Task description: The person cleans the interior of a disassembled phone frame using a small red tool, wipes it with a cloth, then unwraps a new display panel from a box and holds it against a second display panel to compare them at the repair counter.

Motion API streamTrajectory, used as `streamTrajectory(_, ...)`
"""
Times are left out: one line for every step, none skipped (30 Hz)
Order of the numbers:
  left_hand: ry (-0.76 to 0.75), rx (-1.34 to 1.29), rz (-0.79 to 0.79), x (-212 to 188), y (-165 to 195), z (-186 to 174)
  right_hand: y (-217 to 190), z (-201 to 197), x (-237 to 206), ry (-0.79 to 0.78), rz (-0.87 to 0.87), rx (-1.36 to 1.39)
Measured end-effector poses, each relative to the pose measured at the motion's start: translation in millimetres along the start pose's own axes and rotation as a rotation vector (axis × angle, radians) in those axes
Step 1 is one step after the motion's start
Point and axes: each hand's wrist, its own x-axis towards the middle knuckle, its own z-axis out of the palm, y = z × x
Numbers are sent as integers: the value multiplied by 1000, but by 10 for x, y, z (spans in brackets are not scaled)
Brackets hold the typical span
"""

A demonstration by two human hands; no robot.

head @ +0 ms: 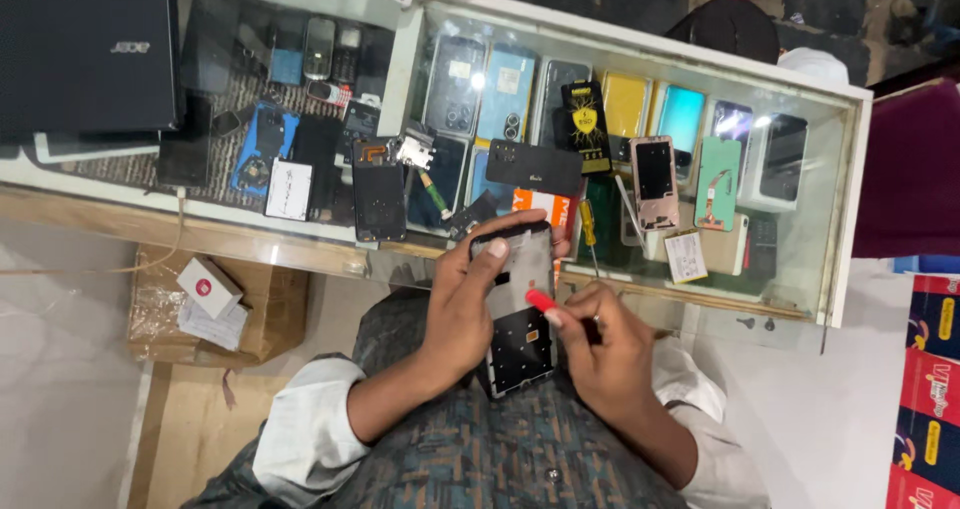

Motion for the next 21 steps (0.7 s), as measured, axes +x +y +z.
streamTrajectory(-3, 21, 14, -2, -3, 0, 14, 9, 7, 29, -4, -24)
streamTrajectory(-9, 38, 22, -5, -15, 8, 39, 19, 29, 59, -1, -53)
streamTrajectory(-21, 56, 35, -12, -28, 21, 74, 38, 71, 105, 4, -7)
streamTrajectory(-15, 74, 38, -14, -31, 24, 118, 79, 135, 156, -3, 44)
streamTrajectory(-7, 97, 43, -20, -24, 21, 139, 111, 167, 207, -12, 100)
streamTrajectory(3, 117, 46, -32, -18, 21, 142, 113, 147, 188, 1, 59)
streamTrajectory(-15, 108, 35, -40, -4, 14, 135, 117, 120, 172, 11, 19)
streamTrajectory(-33, 100, 26, -45, 16, 4, 118, 108, 70, 157, 16, -22)
streamTrajectory(-48, 88, 16, -46, 33, -7, 87, 83, -6, 99, 16, 45)
streamTrajectory(-43, 69, 2, -45, 51, -21, 54, 47, -91, 36, 21, 110)
streamTrajectory(-37, 48, -13, -39, 65, -34, 42, 23, -139, -28, 28, 174)
streamTrajectory(-30, 28, -29, -37, 74, -41, 43, 12, -155, -21, 19, 166)
streamTrajectory(-37, 26, -29, -40, 74, -38, 54, 3, -151, -13, 13, 160)
streamTrajectory(-47, 25, -33, -44, 76, -37, 73, 5, -129, 0, 11, 154)
streamTrajectory(-62, 20, -38, -52, 70, -23, 110, 24, -69, 54, 8, 137)
streamTrajectory(-57, 87, -40, -60, 66, -12, 166, 69, 27, 111, 2, 120)
streamTrajectory(-52, 158, -36, -66, 74, -6, 205, 100, 96, 169, -11, 107)
streamTrajectory(-45, 231, -32, -76, 86, -4, 229, 116, 120, 170, -10, 106)
streamTrajectory(-52, 282, 15, -89, 100, -1, 251, 131, 128, 173, -11, 104)
streamTrajectory(-63, 334, 68, -93, 119, -5, 271, 137, 114, 178, -18, 102)
streamTrajectory(-70, 382, 120, -85, 135, -11, 282, 136, 65, 139, -23, 141)
